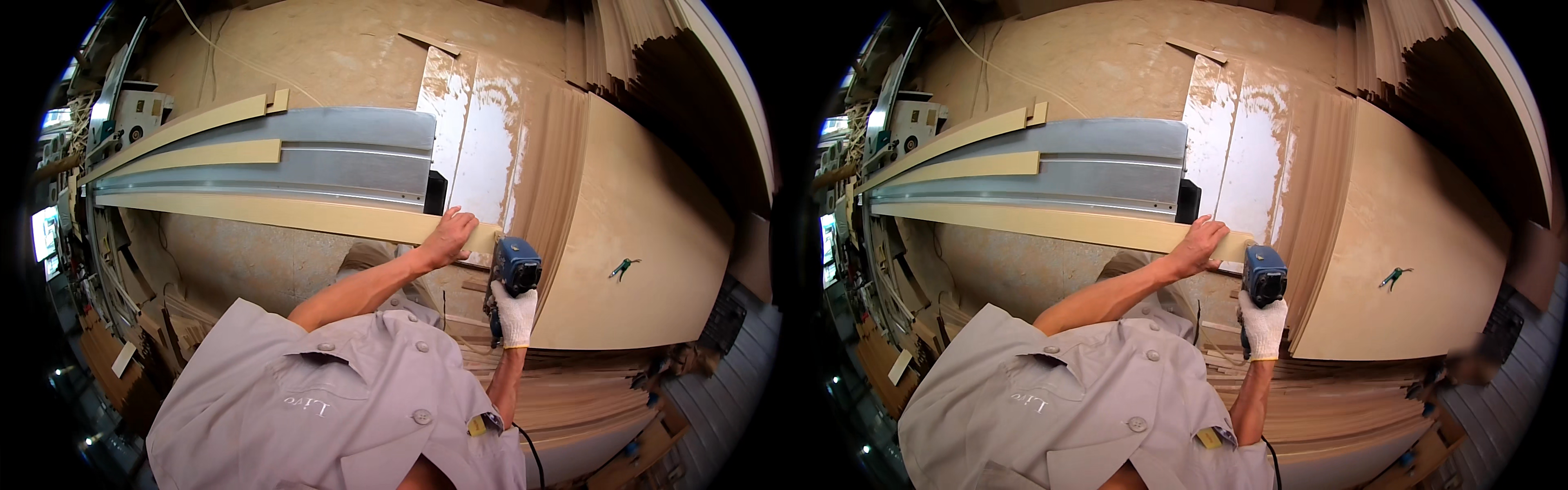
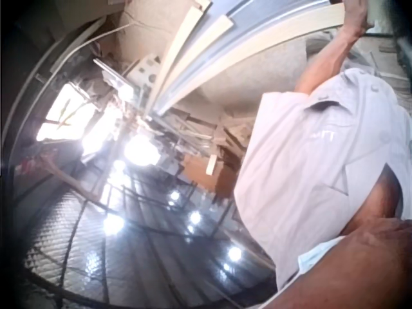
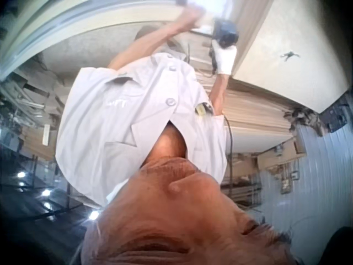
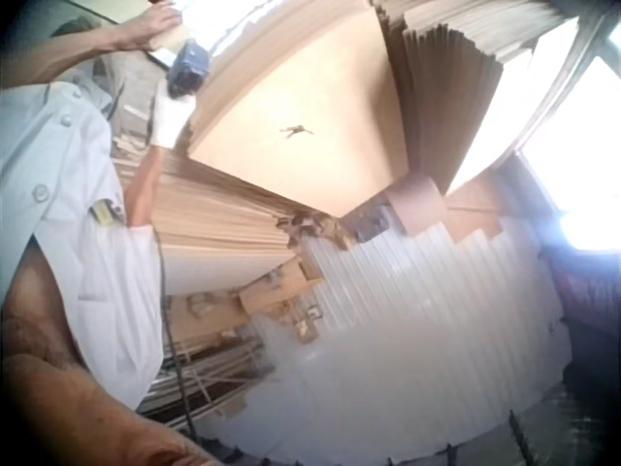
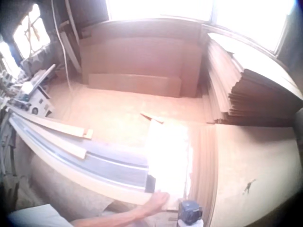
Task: The person aligns long wooden strips on a metal jig and uses a pneumatic nail gun to fasten them. They repeatedly pick up strips, position them, and drive nails along the length of each piece.
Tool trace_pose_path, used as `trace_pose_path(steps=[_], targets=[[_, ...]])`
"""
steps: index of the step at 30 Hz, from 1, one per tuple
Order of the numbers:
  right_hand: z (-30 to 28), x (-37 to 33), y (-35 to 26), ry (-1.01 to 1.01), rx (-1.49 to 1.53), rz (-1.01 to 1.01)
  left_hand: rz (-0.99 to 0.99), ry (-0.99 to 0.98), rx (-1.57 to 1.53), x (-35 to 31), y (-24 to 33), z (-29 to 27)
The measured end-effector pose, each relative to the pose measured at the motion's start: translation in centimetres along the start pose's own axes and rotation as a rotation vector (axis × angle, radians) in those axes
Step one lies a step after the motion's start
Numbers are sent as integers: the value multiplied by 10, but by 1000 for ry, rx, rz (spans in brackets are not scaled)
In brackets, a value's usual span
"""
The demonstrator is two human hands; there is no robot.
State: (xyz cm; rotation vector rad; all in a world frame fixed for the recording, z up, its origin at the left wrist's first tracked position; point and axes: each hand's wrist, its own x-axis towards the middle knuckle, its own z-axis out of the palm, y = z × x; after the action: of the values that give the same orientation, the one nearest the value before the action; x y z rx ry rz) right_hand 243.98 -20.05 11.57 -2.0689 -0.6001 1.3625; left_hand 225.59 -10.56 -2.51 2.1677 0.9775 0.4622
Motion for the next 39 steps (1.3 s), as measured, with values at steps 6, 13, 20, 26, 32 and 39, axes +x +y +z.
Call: trace_pose_path(steps=[6,13,20,26,32,39], targets=[[6,2,1,22,-26,-1,0,-6,8,1,-1,0],[-2,-22,22,12,24,15,34,39,36,1,0,1],[3,-27,28,23,45,6,22,10,27,0,-3,0],[17,-36,50,48,83,21,108,33,3,-5,-8,-15],[78,-47,60,78,55,-243,-27,-15,141,-90,-64,-99],[162,-75,34,-21,-101,-156,-197,-45,332,-258,-180,-273]])
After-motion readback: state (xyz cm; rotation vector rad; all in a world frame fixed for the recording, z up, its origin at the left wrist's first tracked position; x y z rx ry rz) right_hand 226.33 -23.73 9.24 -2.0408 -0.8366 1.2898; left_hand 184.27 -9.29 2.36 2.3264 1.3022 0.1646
